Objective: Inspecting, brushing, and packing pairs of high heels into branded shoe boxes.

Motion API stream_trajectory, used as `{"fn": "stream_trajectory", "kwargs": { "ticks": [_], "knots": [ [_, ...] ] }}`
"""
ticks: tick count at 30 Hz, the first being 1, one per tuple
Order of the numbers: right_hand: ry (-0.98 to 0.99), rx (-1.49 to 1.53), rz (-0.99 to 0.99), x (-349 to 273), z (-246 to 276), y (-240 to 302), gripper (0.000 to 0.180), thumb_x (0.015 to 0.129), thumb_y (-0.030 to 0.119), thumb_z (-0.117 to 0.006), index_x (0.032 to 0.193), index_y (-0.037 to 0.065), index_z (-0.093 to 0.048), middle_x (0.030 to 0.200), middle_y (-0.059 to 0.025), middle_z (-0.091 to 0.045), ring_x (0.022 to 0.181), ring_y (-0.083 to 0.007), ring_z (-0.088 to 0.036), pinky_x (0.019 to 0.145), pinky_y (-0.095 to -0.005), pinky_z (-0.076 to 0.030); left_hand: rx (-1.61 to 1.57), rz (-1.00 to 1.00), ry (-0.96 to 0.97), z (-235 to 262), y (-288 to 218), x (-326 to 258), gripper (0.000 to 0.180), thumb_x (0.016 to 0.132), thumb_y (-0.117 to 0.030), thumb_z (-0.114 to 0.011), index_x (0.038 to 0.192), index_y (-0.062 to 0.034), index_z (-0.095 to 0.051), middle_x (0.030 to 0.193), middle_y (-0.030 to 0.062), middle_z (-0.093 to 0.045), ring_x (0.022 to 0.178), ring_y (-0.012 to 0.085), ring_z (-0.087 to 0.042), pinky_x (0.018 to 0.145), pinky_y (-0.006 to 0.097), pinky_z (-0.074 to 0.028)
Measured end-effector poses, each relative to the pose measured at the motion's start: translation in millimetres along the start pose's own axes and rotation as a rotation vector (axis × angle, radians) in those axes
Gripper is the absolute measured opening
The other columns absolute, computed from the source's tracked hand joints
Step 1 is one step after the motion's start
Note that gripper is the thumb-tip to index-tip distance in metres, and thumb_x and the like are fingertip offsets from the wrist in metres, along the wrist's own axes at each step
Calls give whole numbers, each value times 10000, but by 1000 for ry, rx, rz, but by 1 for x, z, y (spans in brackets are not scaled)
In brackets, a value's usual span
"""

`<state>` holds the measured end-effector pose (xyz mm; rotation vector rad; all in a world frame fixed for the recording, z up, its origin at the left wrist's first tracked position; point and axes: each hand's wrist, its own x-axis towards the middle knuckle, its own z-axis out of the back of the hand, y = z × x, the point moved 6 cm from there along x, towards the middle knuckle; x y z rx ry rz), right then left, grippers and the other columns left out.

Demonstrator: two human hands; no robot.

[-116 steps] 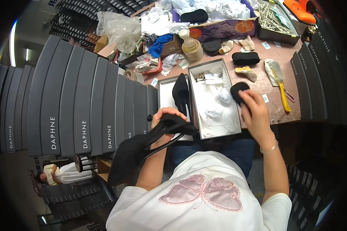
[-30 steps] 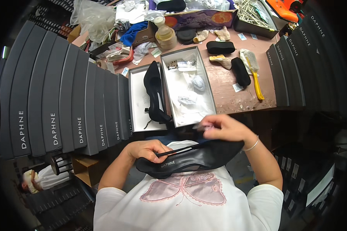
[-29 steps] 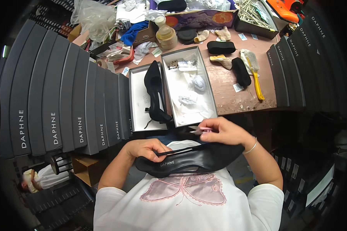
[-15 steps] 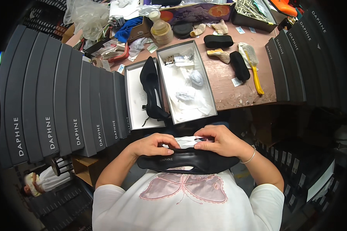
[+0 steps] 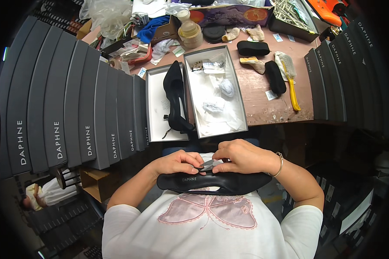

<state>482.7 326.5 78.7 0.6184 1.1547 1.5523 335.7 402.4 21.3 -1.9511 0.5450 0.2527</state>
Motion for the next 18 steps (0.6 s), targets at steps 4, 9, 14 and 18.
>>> {"fn": "stream_trajectory", "kwargs": {
  "ticks": [4,9,14,18],
  "knots": [
    [11,-24,26,-1,-4,-3,377,808,331,-722,932,-22,-677,761,-141,-597,684,-310,-607,613,-369,-470,-36,-12,16,-1,2,1,219,858,-85,-616,1039,-14,-717,1030,50,-594,1012,141,-515,918,260,-394],
    [14,-15,18,-1,-7,-4,367,811,326,-720,925,-21,-678,766,-145,-607,702,-319,-610,624,-367,-475,-43,-16,27,0,4,2,219,849,-82,-626,1036,-7,-713,1039,39,-580,998,129,-531,902,247,-408],
    [25,4,11,-1,-8,-2,353,815,313,-717,914,-24,-678,766,-149,-617,712,-317,-612,637,-367,-480,-23,-4,8,-1,7,1,223,844,-94,-634,1035,-9,-712,1024,33,-572,978,123,-532,880,243,-411],
    [17,33,14,-1,-9,-6,336,810,293,-725,912,-23,-677,770,-145,-620,710,-304,-605,632,-354,-474,1,-25,16,-3,1,0,226,844,-104,-633,1035,-12,-713,1011,31,-569,971,125,-525,876,244,-406]
  ]
}}
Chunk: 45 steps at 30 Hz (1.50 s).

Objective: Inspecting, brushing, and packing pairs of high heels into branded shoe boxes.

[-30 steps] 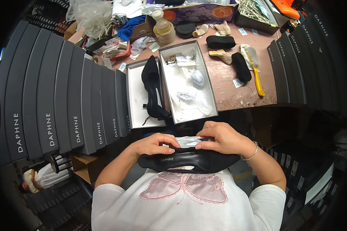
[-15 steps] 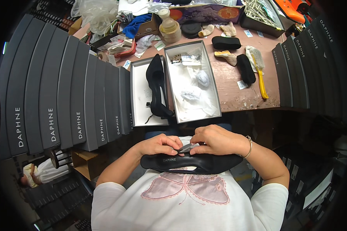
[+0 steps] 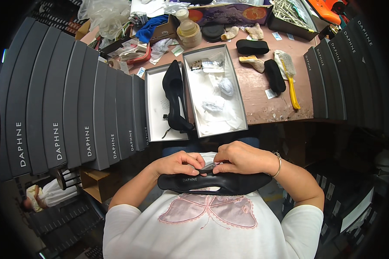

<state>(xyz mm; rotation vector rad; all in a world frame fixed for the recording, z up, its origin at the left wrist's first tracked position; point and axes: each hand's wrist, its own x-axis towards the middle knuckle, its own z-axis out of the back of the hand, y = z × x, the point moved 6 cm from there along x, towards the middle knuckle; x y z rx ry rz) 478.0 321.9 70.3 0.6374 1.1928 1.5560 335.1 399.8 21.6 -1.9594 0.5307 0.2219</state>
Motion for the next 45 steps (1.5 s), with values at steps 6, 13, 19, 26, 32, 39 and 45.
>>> {"fn": "stream_trajectory", "kwargs": {
  "ticks": [6,13,19,26,32,39,45],
  "knots": [
    [-261,233,-240,-13,17,-21,254,838,178,-714,970,-33,-660,795,-81,-630,687,-146,-563,651,-282,-462,-9,-22,38,2,6,-2,273,862,-88,-619,1116,2,-667,1066,49,-559,1008,128,-513,918,259,-394],
    [-935,304,-389,-72,79,-98,259,867,118,-676,1084,4,-591,774,34,-525,693,-43,-454,615,-200,-383,-338,80,172,-14,7,5,784,816,-190,-640,1473,-6,-254,1368,130,-460,1232,177,-469,1043,282,-353],
    [-1382,-311,-566,-165,196,-210,305,859,213,-663,1055,-16,-619,793,-148,-646,725,-240,-626,670,-328,-486,-586,-117,-8,11,-33,-15,893,760,-210,-684,1478,13,-203,1374,139,-464,1226,198,-499,1024,285,-389],
    [-1268,-633,-234,-70,257,-197,204,854,97,-610,1035,12,-651,1010,-158,-630,971,-324,-599,872,-380,-461,-934,-407,-178,56,-18,-15,790,919,-634,-379,1299,56,-425,1113,232,-603,984,361,-642,836,399,-557],
    [-657,-296,10,113,215,-66,155,820,85,-621,938,2,-678,852,-178,-672,778,-312,-657,723,-362,-522,-947,-388,-580,93,-5,-19,724,972,-584,-272,1157,68,-528,895,196,-665,787,248,-686,699,316,-583],
    [-428,-951,-12,214,124,-158,120,798,93,-553,875,77,-643,858,-111,-604,827,-304,-618,712,-419,-482,-883,-412,-721,114,-15,-17,566,1011,-472,-297,1214,0,-534,1041,150,-652,891,243,-677,746,334,-579],
    [-835,-271,46,167,154,-125,56,847,79,-617,899,63,-631,930,-59,-649,842,-177,-601,759,-327,-452,-1026,-516,-671,175,18,-22,576,996,-466,-355,1153,46,-567,1003,158,-656,799,247,-672,705,336,-580]
  ]
}}
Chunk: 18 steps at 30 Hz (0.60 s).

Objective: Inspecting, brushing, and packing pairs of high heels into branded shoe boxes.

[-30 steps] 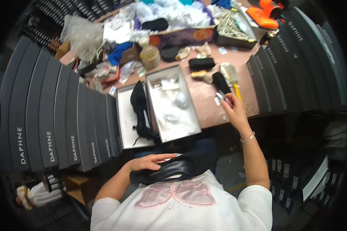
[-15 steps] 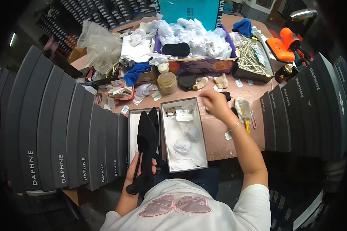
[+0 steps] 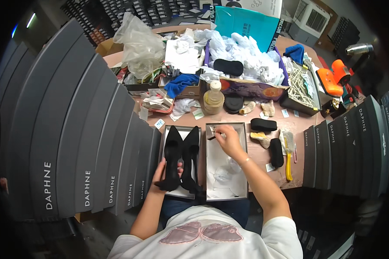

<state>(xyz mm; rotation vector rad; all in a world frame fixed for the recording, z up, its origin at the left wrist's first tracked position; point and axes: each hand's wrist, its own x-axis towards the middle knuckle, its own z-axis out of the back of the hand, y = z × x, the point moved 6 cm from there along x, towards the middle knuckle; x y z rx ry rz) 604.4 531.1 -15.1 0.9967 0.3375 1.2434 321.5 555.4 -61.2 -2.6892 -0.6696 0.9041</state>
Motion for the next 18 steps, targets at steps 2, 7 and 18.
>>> {"fn": "stream_trajectory", "kwargs": {
  "ticks": [2,7,18],
  "knots": [
    [-28,666,-363,-6,11,2,53,887,94,-620,912,48,-629,958,-37,-667,862,-110,-594,787,-274,-449,-51,39,154,37,-3,16,537,988,-456,-394,1148,19,-586,990,138,-655,827,211,-663,697,308,-573],
    [-84,870,-272,3,58,50,97,905,121,-613,929,26,-618,932,-40,-674,874,-83,-584,834,-248,-441,58,-119,-64,78,-13,5,408,974,-339,-493,1225,-21,-541,1019,111,-637,785,187,-644,696,304,-555],
    [228,993,-386,-51,30,77,113,953,168,-573,960,55,-565,914,-39,-646,760,-93,-588,691,-249,-481,1578,-945,-24,-114,-8,-72,629,782,-164,-732,1325,10,-465,1295,206,-513,1189,329,-512,1014,373,-395]
  ]
}}
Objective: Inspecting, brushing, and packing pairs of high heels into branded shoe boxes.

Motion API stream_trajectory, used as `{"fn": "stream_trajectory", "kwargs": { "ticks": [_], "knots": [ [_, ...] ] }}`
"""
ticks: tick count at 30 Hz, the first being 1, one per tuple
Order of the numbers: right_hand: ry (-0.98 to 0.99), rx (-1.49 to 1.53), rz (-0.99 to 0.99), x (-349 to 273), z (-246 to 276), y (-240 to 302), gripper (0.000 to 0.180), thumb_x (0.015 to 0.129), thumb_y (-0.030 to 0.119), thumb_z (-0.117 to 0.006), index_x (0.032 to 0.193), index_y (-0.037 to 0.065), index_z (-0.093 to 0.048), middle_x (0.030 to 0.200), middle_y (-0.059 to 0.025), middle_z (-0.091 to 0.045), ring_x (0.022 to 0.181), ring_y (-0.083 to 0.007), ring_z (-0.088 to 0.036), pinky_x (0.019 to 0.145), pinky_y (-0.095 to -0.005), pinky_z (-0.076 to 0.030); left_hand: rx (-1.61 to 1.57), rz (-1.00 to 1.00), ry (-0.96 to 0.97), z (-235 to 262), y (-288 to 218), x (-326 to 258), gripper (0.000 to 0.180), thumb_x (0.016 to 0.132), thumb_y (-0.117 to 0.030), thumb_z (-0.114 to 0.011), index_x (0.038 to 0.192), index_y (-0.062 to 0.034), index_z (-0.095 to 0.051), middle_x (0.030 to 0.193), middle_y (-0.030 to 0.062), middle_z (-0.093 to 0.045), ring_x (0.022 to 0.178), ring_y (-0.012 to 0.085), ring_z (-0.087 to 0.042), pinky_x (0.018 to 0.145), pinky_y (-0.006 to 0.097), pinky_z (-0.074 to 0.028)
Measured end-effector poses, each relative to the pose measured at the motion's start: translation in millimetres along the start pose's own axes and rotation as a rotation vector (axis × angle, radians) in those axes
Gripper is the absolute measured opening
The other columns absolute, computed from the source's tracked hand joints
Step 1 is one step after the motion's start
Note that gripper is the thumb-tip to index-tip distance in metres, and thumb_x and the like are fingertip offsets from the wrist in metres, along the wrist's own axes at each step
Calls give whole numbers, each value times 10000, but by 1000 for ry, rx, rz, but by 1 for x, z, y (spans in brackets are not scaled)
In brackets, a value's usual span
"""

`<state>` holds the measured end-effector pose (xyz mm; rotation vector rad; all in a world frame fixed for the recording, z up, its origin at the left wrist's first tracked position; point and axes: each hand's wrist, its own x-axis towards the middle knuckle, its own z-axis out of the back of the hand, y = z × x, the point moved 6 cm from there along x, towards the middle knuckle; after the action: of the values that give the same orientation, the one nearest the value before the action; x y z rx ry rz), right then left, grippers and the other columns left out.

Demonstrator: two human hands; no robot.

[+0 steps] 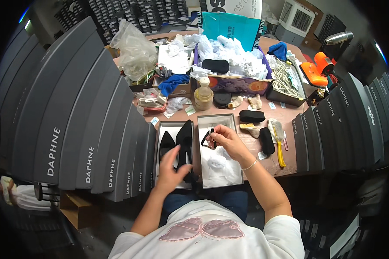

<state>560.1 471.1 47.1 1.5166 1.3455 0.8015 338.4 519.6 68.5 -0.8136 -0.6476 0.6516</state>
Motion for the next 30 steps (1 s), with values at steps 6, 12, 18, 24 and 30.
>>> {"fn": "stream_trajectory", "kwargs": {
  "ticks": [6,12,18,24,30],
  "knots": [
    [-38,-319,-46,-24,-2,4,240,911,87,-607,1139,22,-571,901,-50,-640,654,-80,-554,568,-245,-455,-900,355,244,-95,18,31,548,911,-7,-558,1414,-5,-339,875,56,-620,696,102,-615,628,247,-512],
    [-111,-746,-91,-60,22,2,290,886,71,-614,1173,31,-595,735,-9,-579,641,-60,-560,566,-228,-463,-1007,479,198,-109,37,31,508,976,-117,-501,1421,34,-309,975,133,-637,732,148,-645,666,249,-538],
    [-92,-209,-20,-73,6,15,192,943,107,-565,1086,-14,-607,735,9,-561,611,-61,-524,564,-210,-451,-1120,563,305,-101,24,7,484,1006,-236,-469,1410,-10,-329,934,117,-638,630,87,-579,576,209,-466],
    [47,-591,10,-89,-66,24,235,909,156,-630,1081,-2,-611,717,-21,-574,588,-81,-554,558,-227,-477,-1449,555,374,-62,-24,-10,871,879,-754,-208,1463,-109,-252,760,70,-591,392,28,-261,398,190,-213],
    [52,-839,315,-99,-101,37,303,769,117,-756,1052,61,-663,855,-81,-590,779,-196,-578,678,-297,-487,-1042,366,252,-37,-32,-30,1017,809,-829,-177,1509,-93,-117,762,43,-579,486,21,-335,417,170,-200]
  ]
}}
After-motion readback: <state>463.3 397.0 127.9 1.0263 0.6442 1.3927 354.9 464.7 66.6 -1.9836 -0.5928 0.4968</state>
